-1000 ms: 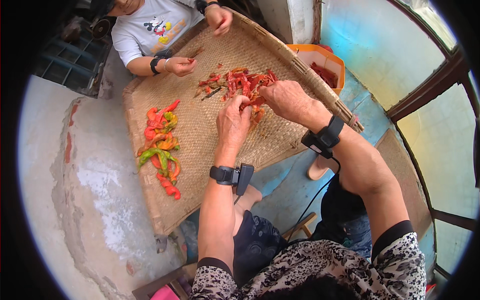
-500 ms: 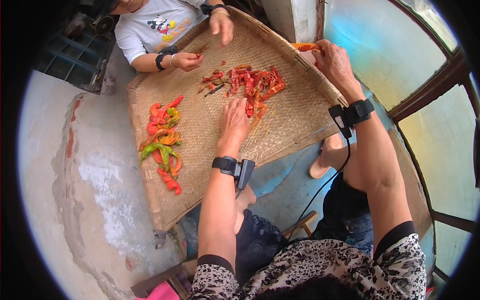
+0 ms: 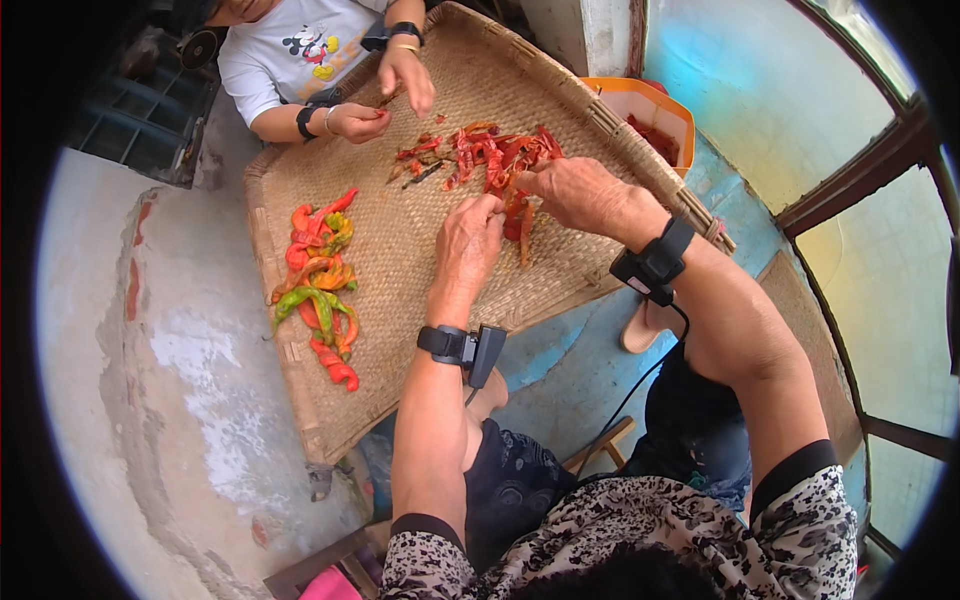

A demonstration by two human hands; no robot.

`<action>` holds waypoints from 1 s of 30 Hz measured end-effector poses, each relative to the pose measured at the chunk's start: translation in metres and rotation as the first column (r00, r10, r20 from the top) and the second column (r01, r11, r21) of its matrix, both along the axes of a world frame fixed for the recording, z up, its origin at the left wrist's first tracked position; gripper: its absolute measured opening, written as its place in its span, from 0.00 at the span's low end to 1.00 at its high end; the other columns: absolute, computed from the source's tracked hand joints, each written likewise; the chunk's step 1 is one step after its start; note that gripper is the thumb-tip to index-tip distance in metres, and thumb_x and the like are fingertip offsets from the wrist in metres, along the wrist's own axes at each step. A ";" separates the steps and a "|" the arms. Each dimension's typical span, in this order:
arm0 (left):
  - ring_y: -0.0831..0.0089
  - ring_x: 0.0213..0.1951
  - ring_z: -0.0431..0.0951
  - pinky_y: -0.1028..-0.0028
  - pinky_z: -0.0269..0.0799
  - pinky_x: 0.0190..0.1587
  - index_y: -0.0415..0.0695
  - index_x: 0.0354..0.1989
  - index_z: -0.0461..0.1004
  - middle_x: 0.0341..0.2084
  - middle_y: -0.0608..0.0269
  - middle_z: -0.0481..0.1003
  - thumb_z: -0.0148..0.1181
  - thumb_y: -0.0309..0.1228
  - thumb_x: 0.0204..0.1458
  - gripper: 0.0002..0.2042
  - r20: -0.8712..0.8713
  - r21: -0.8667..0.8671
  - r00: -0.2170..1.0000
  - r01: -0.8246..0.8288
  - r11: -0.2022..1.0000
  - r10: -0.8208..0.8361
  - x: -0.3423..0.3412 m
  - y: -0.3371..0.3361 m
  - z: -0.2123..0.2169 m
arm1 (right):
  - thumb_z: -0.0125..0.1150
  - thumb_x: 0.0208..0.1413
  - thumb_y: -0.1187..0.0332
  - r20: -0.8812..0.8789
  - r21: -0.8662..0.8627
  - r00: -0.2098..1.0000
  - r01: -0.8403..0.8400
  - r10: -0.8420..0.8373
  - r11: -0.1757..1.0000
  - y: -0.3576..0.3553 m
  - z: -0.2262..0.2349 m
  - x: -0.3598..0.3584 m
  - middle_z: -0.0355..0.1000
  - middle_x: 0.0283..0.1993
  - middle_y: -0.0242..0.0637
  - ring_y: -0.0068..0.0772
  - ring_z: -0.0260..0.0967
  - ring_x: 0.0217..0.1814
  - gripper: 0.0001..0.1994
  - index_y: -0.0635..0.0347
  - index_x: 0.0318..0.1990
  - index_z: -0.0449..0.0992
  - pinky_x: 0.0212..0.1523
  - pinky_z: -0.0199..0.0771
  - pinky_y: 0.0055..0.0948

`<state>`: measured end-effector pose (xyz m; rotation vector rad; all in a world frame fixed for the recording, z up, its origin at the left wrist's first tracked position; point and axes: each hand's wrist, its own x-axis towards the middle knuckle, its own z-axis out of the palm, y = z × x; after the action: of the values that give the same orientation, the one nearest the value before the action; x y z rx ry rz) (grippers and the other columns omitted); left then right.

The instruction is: The person sorts dried red peppers by hand on a woven tray, picking them up one at a time and moving them into a pile. The person then picks up a yellow paper bag, shakes the remaining peppers out of it onto the tray, and sets the bag aside.

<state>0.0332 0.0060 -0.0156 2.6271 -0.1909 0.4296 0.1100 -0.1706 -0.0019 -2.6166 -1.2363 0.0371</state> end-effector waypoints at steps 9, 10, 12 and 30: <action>0.51 0.28 0.75 0.61 0.70 0.34 0.40 0.36 0.69 0.26 0.51 0.75 0.53 0.26 0.54 0.04 -0.090 -0.186 0.995 -0.064 0.981 0.048 -0.017 0.008 0.009 | 0.56 0.52 0.70 0.133 0.017 0.991 -0.026 0.024 1.000 0.018 -0.009 -0.009 0.75 0.28 0.42 0.44 0.76 0.33 0.05 0.59 0.34 0.73 0.32 0.75 0.39; 0.54 0.27 0.75 0.63 0.70 0.33 0.40 0.37 0.69 0.25 0.52 0.75 0.52 0.26 0.55 0.04 -0.078 -0.282 0.996 -0.071 0.957 0.050 -0.017 0.012 0.006 | 0.56 0.52 0.70 0.113 -0.028 0.994 -0.007 0.010 1.000 0.019 -0.007 -0.009 0.75 0.28 0.42 0.43 0.76 0.32 0.04 0.59 0.33 0.74 0.32 0.75 0.39; 0.58 0.26 0.75 0.65 0.70 0.32 0.40 0.38 0.69 0.25 0.53 0.75 0.51 0.26 0.55 0.05 -0.061 -0.373 0.997 -0.076 0.925 0.057 -0.017 0.018 0.005 | 0.56 0.51 0.70 0.109 -0.031 0.994 -0.026 0.029 0.999 0.022 -0.007 -0.011 0.75 0.28 0.42 0.43 0.76 0.32 0.04 0.59 0.32 0.74 0.31 0.75 0.39; 0.50 0.43 0.71 0.61 0.68 0.46 0.36 0.44 0.71 0.37 0.47 0.70 0.61 0.23 0.44 0.16 -0.207 0.132 0.978 -0.001 0.991 0.029 -0.030 0.033 0.004 | 0.60 0.49 0.71 0.044 0.611 0.987 0.096 -0.155 0.786 -0.024 0.016 0.015 0.71 0.31 0.44 0.47 0.72 0.36 0.04 0.60 0.31 0.76 0.35 0.73 0.41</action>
<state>0.0028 0.0393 -0.0117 2.7815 -0.1347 0.1473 0.1246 -0.1947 0.0142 -2.1290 -0.8921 -0.4407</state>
